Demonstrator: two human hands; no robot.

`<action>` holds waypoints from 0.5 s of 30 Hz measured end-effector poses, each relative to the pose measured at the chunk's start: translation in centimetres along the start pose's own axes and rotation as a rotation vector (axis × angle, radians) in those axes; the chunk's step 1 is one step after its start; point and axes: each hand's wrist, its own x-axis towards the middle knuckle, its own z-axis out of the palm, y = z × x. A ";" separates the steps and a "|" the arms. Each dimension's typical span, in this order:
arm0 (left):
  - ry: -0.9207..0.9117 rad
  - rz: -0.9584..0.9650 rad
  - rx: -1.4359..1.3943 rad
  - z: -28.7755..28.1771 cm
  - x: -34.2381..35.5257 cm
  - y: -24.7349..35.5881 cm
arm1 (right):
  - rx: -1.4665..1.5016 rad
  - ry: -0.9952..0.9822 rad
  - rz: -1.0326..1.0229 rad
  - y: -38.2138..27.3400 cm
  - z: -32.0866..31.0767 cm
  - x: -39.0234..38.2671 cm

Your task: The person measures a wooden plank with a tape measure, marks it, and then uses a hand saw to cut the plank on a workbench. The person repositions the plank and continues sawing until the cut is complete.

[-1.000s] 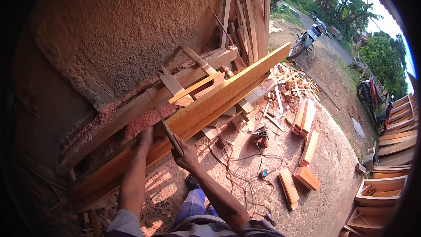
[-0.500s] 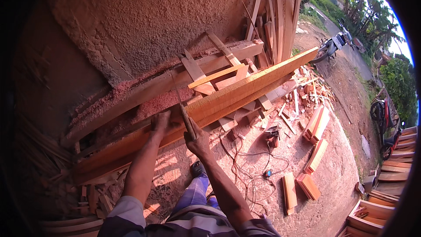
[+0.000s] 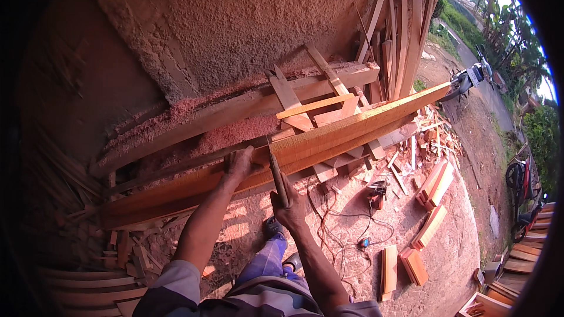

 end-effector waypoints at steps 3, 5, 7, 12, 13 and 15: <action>0.118 0.210 0.032 0.0 -0.7 -0.8 | -0.032 0.008 0.013 1.8 -0.2 -1.5; -0.025 0.091 0.034 0.1 -1.3 -1.5 | -0.042 -0.053 0.020 1.9 -0.9 -3.2; -0.137 0.028 0.027 0.3 -1.7 -2.3 | 0.079 -0.046 0.085 1.8 -1.5 -4.0; -0.189 0.007 -0.030 0.9 -1.8 -4.1 | 0.068 -0.066 0.121 1.5 -0.6 -2.9; -0.165 0.022 -0.063 0.7 -2.0 -4.6 | 0.092 -0.046 0.098 1.3 -0.4 -2.8; -0.182 0.008 -0.089 0.3 -2.4 -5.6 | 0.058 -0.151 0.224 0.4 -0.1 -2.9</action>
